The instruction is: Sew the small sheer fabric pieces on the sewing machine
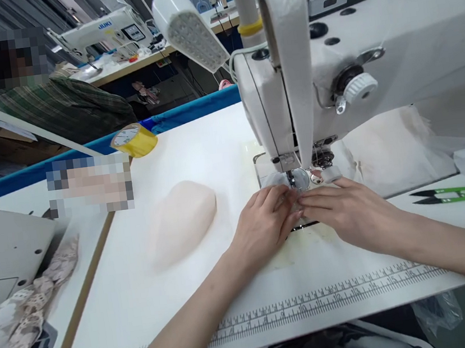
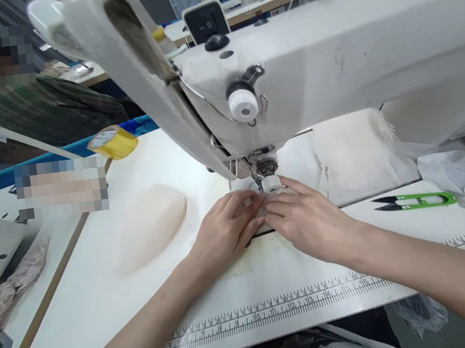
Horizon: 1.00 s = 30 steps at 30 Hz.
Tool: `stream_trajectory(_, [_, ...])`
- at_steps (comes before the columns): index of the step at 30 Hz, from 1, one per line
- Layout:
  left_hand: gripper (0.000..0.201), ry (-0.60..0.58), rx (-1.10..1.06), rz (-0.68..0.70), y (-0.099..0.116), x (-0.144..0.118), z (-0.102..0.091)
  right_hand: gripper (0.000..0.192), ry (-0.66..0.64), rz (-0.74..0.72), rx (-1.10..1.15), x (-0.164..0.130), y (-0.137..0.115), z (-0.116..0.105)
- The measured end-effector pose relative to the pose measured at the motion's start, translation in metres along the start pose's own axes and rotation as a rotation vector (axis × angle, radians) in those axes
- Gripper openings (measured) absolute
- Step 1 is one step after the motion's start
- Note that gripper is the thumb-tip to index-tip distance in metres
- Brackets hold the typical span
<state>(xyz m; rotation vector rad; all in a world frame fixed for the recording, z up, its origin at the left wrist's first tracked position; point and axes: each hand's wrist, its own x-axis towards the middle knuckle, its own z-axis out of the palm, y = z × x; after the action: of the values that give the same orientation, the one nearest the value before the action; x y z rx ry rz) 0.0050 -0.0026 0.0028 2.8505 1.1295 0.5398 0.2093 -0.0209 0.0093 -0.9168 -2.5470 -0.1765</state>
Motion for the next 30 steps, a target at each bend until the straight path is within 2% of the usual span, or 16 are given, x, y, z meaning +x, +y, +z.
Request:
stream_trajectory(5, [0.042,0.006,0.074,0.029,0.001,-0.002,0.003,0.036,-0.008,0.074,-0.142,0.002,0.008,0.006])
stream_trajectory(12, [0.047,0.011,0.146,0.057,0.004,-0.003,0.004,0.033,-0.097,0.076,-0.193,0.001,0.011,0.012])
stream_trajectory(30, [0.046,0.040,0.162,0.023,0.005,-0.004,0.007,0.030,-0.069,0.098,-0.211,0.003,0.010,0.011])
